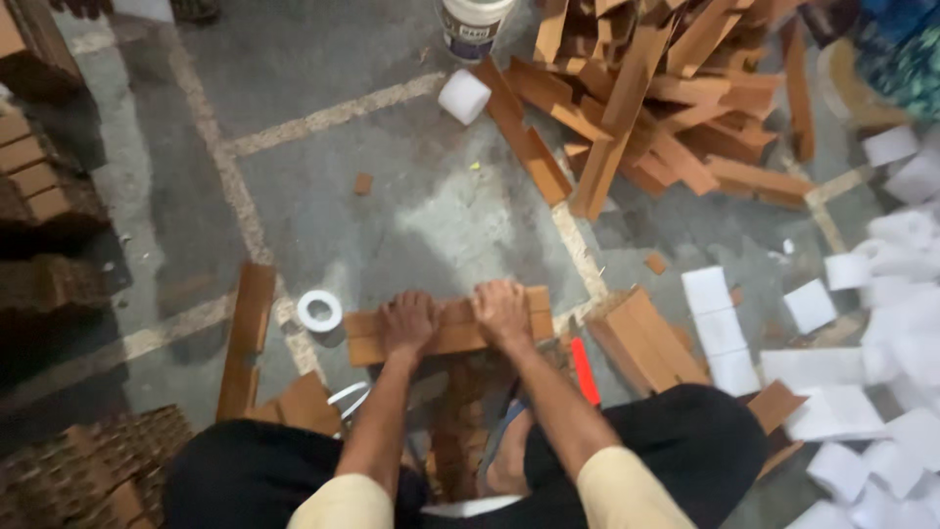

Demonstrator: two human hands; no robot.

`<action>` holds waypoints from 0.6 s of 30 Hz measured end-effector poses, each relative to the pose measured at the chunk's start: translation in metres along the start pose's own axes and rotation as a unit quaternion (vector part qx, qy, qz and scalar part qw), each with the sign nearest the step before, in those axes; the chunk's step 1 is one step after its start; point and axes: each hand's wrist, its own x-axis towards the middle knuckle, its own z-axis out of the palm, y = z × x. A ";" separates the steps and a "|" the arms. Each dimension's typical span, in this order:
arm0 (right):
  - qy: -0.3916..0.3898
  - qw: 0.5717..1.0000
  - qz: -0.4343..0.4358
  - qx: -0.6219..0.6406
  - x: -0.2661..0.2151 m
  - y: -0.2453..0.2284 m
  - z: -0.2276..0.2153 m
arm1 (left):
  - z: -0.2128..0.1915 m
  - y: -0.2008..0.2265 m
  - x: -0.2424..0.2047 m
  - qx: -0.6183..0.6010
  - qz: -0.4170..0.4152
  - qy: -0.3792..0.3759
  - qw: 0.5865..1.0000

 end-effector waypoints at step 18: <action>0.053 0.994 -0.048 -0.081 0.008 -0.031 0.027 | 0.002 0.040 -0.012 0.004 0.028 -0.003 1.000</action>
